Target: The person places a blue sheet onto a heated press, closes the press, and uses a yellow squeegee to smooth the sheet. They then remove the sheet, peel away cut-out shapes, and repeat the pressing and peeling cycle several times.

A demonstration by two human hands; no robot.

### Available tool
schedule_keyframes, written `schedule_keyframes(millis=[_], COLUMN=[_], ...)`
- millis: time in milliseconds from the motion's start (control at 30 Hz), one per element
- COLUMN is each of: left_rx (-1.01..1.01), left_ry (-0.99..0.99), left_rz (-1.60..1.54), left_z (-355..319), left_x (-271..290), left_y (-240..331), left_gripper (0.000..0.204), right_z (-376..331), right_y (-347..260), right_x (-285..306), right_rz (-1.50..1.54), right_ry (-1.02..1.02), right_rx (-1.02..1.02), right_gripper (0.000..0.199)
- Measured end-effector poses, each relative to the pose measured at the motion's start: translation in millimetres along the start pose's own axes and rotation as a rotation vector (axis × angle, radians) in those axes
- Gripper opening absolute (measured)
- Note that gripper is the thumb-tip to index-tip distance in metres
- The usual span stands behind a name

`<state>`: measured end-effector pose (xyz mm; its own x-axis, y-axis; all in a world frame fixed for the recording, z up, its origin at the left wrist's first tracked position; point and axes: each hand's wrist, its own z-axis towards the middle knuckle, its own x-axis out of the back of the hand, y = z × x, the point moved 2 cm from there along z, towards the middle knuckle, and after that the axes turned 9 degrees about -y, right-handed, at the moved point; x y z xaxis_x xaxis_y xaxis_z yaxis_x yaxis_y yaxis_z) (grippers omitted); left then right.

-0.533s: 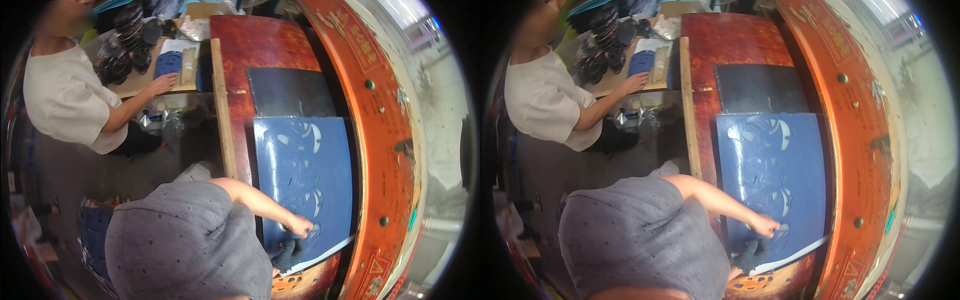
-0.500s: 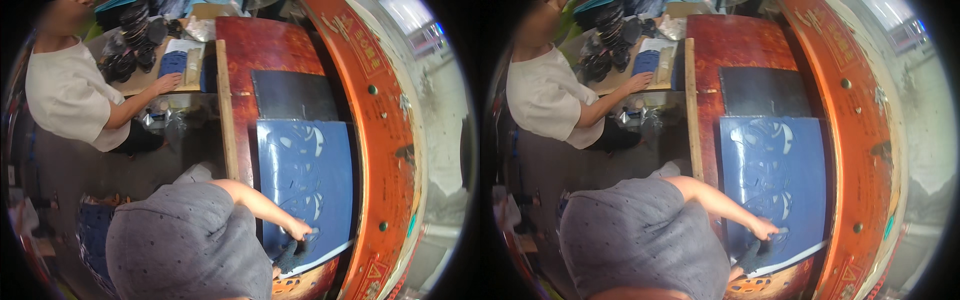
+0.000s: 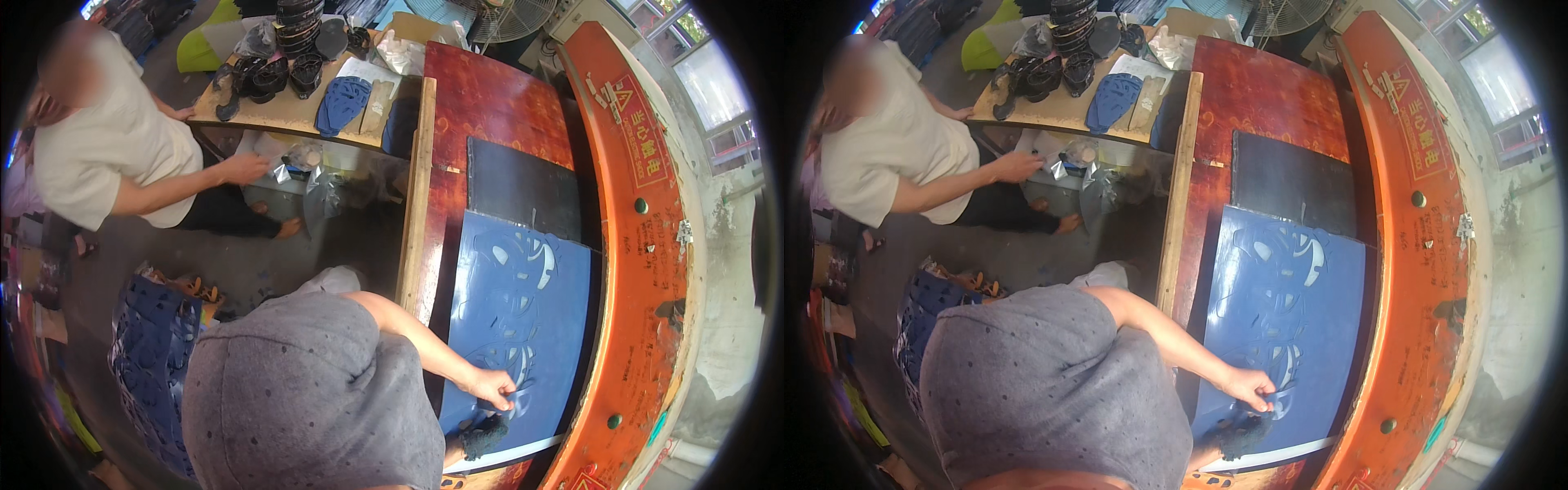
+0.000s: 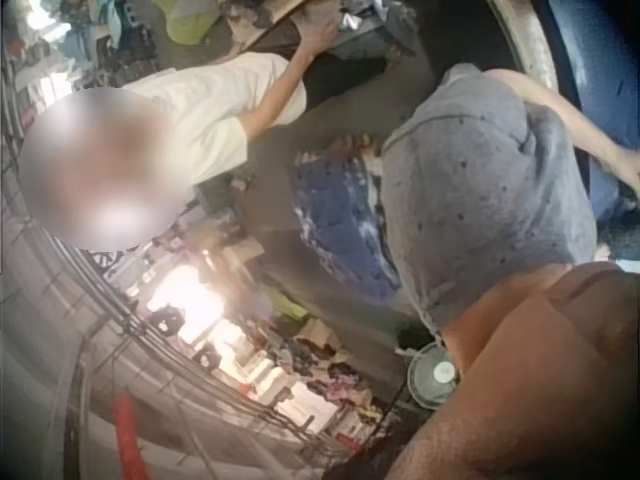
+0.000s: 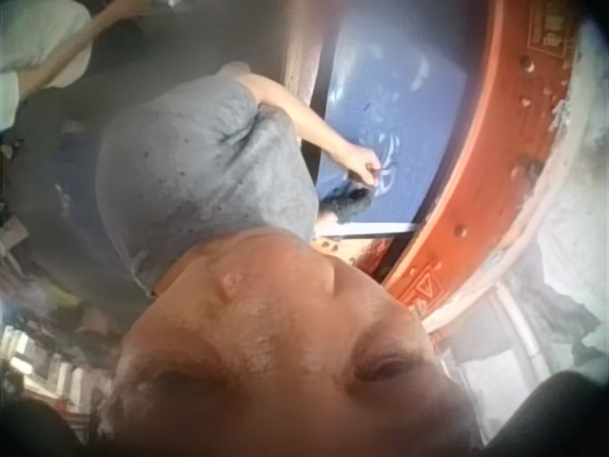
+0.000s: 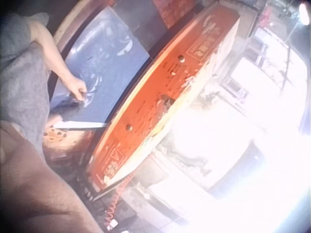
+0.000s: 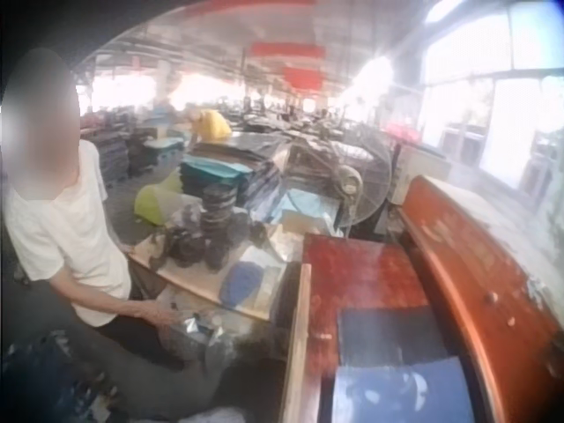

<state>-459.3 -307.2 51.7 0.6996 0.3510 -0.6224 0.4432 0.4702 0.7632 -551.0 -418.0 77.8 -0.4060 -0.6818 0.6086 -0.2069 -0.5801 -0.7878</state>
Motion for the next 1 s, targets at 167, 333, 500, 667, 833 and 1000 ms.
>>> schedule_keyframes(millis=[167, 333, 500, 667, 833, 1000], left_rx=[-0.118, 0.171, -0.239, -0.239, -0.014, -0.08], left_ry=[-0.183, 0.031, -0.084, -0.136, -0.032, -0.204], left_rz=[0.608, 0.421, 1.162, 1.2, 0.984, 1.286], left_z=[19.1, 4.5, -7.2, -5.9, 2.7, -39.2], left_x=[-18.7, 19.4, 47.4, 38.3, 35.9, -3.9], left_y=[32.5, 21.7, 0.7, 5.3, 26.2, 34.3], left_gripper=[0.019, 0.026, 0.024, 0.022, 0.017, 0.03], right_z=[2.8, -15.5, -24.0, -42.3, -15.4, -7.0], right_y=[-15.9, -30.1, -41.6, -73.5, -65.6, -18.0], right_x=[9.0, 1.6, 0.2, 22.4, 25.0, 20.6], right_rz=[-0.118, -0.275, -0.221, 0.363, -0.361, -0.056], right_ry=[-0.122, -0.162, -0.26, -0.259, -0.083, -0.104], right_rx=[0.104, 0.054, -0.166, -0.186, 0.504, 0.073], right_gripper=[0.038, 0.036, 0.035, 0.019, 0.011, 0.017])
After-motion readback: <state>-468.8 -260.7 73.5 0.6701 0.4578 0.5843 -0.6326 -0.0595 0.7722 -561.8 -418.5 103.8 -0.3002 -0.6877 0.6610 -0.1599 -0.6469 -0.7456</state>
